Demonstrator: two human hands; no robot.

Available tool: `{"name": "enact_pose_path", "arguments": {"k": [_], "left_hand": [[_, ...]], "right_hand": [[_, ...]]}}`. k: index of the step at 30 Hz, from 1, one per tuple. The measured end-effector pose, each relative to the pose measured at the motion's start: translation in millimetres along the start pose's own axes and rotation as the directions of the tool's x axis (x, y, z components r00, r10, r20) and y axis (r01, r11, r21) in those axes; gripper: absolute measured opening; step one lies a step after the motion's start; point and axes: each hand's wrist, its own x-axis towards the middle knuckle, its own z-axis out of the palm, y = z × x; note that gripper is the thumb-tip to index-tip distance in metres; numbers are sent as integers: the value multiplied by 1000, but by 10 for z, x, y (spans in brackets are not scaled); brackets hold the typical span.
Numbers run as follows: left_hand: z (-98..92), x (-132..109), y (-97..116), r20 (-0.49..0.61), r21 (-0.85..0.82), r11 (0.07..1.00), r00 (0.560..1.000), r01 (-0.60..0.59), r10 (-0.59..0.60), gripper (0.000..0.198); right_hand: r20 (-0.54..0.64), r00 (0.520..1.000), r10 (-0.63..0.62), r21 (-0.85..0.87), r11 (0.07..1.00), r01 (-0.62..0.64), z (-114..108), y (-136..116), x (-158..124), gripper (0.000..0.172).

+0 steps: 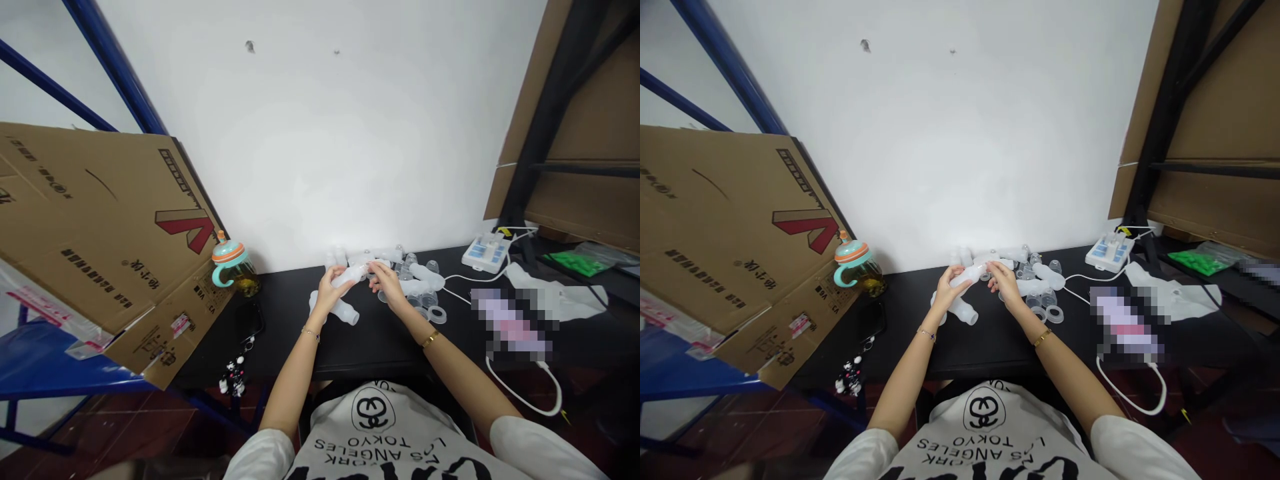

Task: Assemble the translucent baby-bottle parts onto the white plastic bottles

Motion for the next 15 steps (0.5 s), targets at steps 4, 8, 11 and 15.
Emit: {"name": "enact_pose_path", "arguments": {"k": [4,8,11,15], "left_hand": [[-20,3,-9,-18,-7,1000,1000,16,-16,53],[-37,15,-18,-43,-21,1000,999,18,-19,53],[-43,22,-15,-47,-24,1000,999,20,-22,47],[-45,24,2,-20,7,1000,1000,7,-7,40]], "right_hand": [[-6,1000,14,9,1000,-14,-6,4,1,43],[-4,1000,6,15,1000,-6,-6,3,0,40],[-5,1000,7,17,1000,-7,-1,9,5,40],[-12,1000,7,16,1000,-7,3,12,7,40]]}}
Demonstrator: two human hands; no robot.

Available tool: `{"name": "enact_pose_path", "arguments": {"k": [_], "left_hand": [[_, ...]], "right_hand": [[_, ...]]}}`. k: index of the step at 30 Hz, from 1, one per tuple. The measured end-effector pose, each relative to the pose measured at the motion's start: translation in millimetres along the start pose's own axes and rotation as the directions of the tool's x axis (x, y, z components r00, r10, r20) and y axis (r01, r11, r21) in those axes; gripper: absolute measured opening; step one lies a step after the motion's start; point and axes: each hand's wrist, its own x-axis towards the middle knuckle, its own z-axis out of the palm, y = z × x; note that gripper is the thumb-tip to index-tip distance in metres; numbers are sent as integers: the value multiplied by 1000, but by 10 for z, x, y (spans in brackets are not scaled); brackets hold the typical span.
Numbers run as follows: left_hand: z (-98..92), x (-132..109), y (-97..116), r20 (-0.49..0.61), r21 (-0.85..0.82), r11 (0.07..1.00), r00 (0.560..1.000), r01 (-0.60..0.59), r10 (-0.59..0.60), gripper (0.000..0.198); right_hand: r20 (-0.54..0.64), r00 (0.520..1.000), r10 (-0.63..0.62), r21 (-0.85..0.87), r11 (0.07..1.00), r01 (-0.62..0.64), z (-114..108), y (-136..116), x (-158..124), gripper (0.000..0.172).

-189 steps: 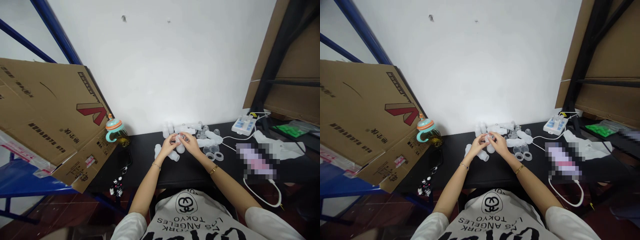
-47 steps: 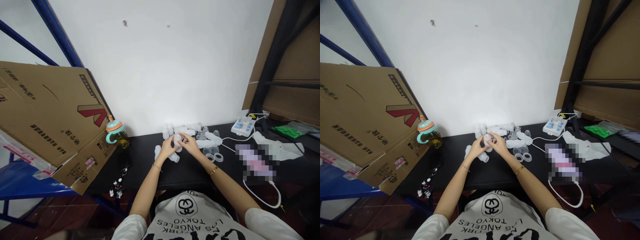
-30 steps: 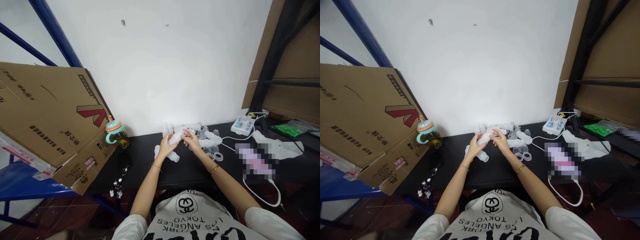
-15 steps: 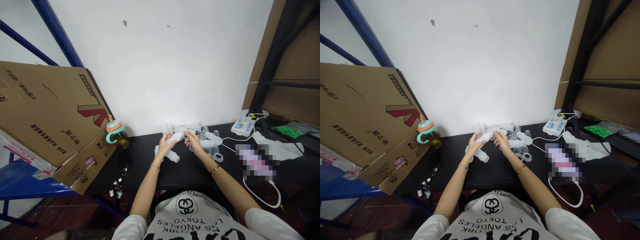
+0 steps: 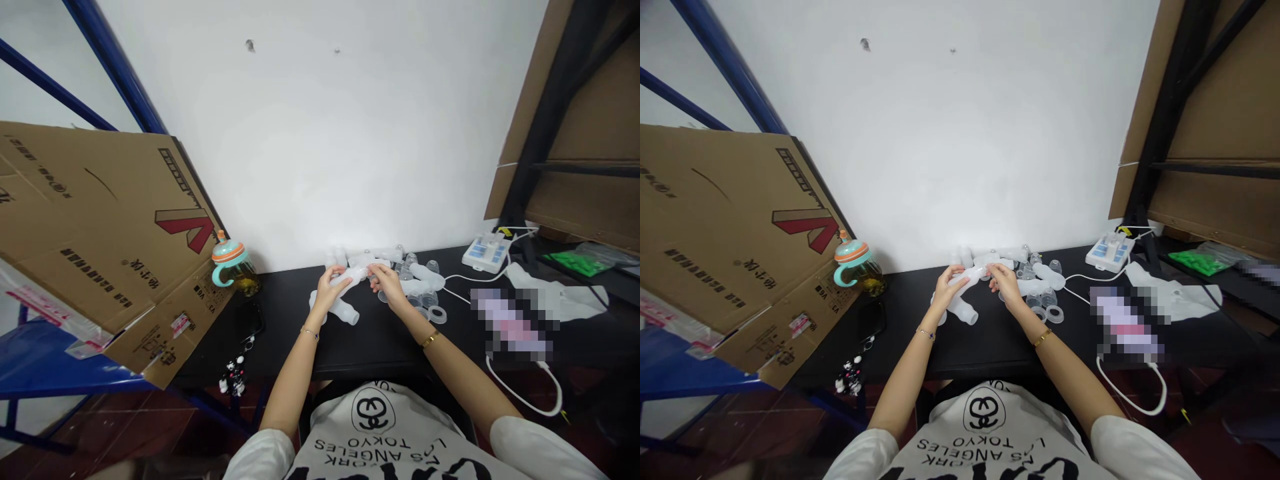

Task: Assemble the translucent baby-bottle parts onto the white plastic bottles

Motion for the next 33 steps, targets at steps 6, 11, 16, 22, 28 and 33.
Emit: {"name": "enact_pose_path", "arguments": {"k": [6,11,16,22,28,33], "left_hand": [[3,-3,0,38,22,1000,999,14,-15,41],[-1,1,-21,122,61,997,991,53,-60,55],[-1,0,-40,207,67,995,975,68,-80,64],[-5,10,-119,147,116,993,988,39,-56,70],[0,16,-143,107,123,992,993,31,-45,72],[5,16,-111,82,102,994,996,35,-44,68]], "right_hand": [[-15,1000,2,7,1000,-2,-12,10,6,41],[-34,999,-11,23,1000,12,-28,20,16,44],[-52,999,-17,62,998,20,-31,7,10,43],[-61,998,-14,79,997,19,-29,5,8,41],[-77,997,-15,90,996,22,-25,-14,-3,38],[-79,997,-8,106,994,16,-27,-17,-5,38]]}}
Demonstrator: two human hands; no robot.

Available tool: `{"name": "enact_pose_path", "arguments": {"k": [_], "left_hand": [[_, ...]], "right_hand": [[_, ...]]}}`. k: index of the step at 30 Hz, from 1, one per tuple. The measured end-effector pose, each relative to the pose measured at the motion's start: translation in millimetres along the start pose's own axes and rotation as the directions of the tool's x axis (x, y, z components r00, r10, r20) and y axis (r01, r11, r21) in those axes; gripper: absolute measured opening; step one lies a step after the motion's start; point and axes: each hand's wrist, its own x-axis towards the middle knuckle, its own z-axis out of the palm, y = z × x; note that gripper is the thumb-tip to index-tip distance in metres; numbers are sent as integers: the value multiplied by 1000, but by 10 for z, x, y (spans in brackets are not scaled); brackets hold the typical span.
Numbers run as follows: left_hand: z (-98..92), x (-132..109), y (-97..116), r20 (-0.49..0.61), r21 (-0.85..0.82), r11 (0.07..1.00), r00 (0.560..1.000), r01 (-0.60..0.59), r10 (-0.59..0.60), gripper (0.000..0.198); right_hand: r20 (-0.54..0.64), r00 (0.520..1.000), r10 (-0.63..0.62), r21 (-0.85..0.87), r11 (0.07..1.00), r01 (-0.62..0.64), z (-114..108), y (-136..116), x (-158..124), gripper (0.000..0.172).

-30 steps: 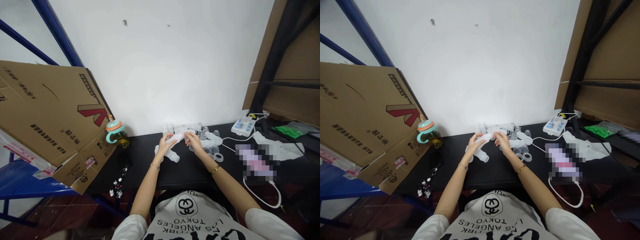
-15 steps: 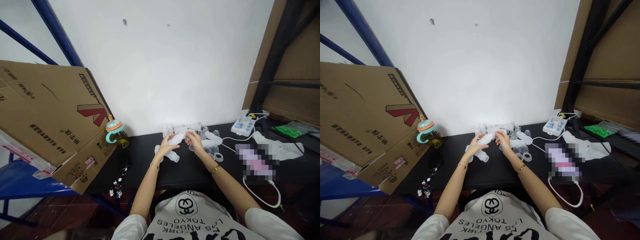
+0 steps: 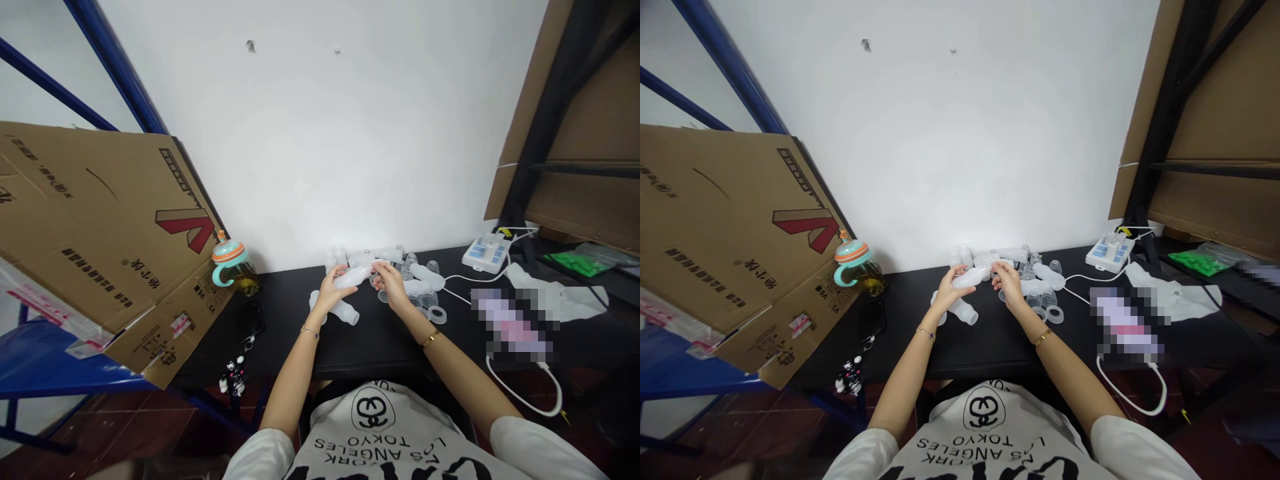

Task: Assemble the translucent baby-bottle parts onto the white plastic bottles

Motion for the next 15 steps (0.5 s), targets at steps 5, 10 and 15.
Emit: {"name": "enact_pose_path", "arguments": {"k": [5,10,15], "left_hand": [[-6,-7,53,-16,-33,999,1000,-8,8,57],[-9,-9,93,-31,-54,999,999,6,-8,55],[-12,-11,89,-38,-39,999,999,2,-3,52]], "right_hand": [[-6,1000,3,3,1000,-3,-3,-2,4,37],[-9,1000,-1,2,1000,1,-6,-7,2,38],[-11,1000,-5,3,1000,5,-16,-8,1,39]]}}
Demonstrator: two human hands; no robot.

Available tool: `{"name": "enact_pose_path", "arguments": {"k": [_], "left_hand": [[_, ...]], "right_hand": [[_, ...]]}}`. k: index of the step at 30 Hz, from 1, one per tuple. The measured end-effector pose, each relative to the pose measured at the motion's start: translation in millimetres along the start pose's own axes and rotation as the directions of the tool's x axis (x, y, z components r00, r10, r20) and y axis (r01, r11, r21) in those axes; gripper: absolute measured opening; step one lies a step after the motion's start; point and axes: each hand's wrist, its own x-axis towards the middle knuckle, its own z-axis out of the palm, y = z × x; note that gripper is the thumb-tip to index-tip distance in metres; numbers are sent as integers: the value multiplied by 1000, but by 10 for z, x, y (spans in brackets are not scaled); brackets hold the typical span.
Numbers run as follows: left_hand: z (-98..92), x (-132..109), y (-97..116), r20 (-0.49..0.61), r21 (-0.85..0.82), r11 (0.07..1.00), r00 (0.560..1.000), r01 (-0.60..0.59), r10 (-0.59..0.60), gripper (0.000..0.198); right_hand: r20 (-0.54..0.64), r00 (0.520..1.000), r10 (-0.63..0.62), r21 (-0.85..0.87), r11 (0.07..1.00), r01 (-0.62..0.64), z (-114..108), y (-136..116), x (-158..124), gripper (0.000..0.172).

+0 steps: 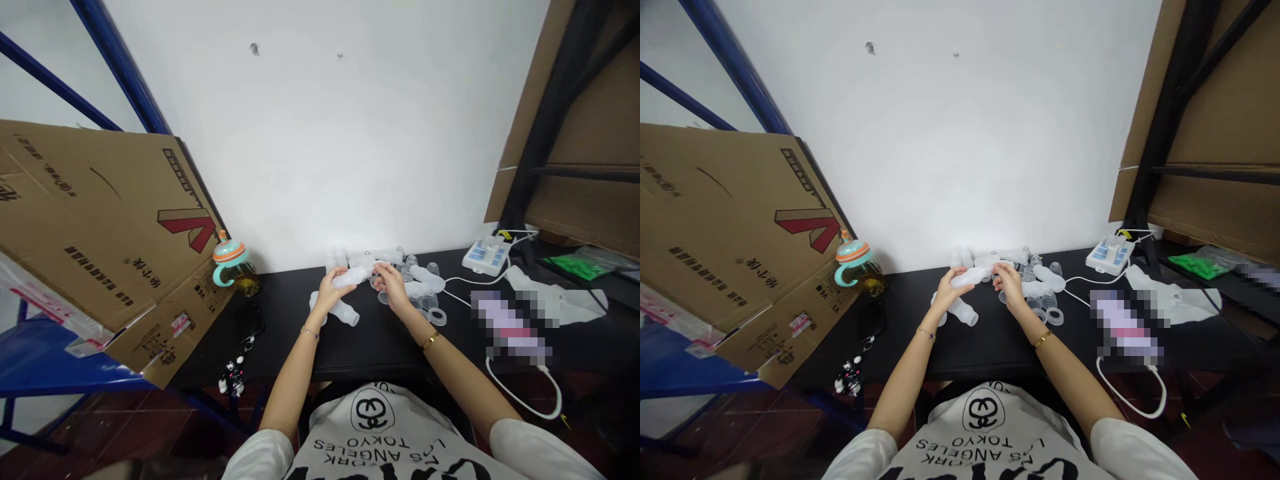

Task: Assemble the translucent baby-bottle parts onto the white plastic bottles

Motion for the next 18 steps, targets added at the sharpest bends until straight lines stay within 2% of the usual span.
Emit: {"name": "enact_pose_path", "arguments": {"k": [18], "left_hand": [[-12,14,-55,-10,18,1000,1000,-22,22,53]], "right_hand": [[-15,1000,2,6,1000,-2,-10,-24,3,40]]}}
